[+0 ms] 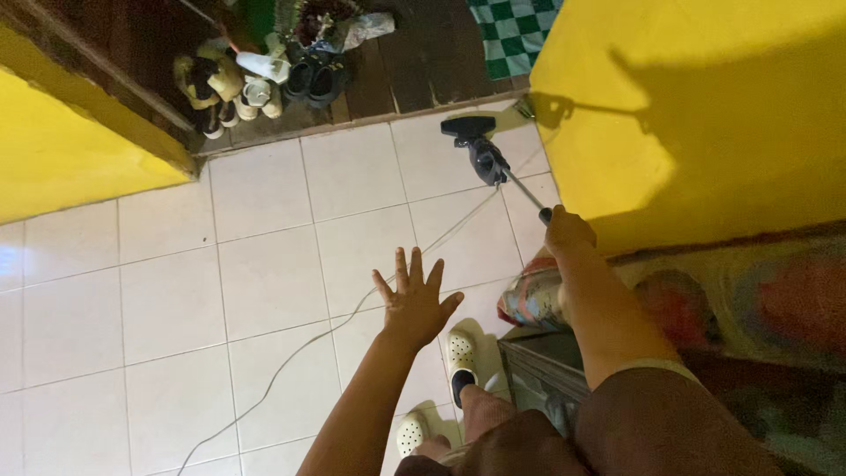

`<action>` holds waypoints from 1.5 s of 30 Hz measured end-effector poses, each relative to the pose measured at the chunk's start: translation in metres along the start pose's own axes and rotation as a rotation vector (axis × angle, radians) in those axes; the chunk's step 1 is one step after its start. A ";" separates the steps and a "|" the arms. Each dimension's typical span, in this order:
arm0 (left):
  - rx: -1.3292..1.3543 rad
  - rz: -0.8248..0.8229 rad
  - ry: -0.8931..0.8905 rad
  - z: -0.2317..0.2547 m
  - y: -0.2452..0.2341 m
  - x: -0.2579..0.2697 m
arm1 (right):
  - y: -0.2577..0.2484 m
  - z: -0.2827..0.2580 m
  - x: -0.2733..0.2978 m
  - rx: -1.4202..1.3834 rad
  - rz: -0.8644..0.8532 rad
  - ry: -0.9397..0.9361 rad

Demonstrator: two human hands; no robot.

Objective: The person uses a corded vacuum cleaner to clean a tiled floor. They move the vacuum head back and forth across the tiles, navigating around a glass display cabinet and a yellow wall section with shoes stored nearby.

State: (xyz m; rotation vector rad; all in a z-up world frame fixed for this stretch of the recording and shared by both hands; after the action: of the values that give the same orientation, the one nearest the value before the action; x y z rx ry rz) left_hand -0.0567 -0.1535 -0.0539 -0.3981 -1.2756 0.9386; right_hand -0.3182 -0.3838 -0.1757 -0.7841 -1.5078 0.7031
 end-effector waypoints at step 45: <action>-0.149 0.031 0.062 -0.033 0.078 0.141 | 0.108 0.020 0.199 -0.203 0.047 -0.009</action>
State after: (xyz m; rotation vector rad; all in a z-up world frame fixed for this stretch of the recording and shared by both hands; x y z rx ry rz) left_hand -0.0547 0.0095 -0.0306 -0.5605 -1.2900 0.8540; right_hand -0.3376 -0.1590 -0.1481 -0.9731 -1.5897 0.5944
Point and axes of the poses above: each hand's wrist, its own x-axis away from the middle knuckle, its own y-axis out of the palm, z = x × y, the point moved 5 cm from there along -x, towards the middle knuckle, and after that the axes turned 12 degrees about -z, right-handed, at the moved point
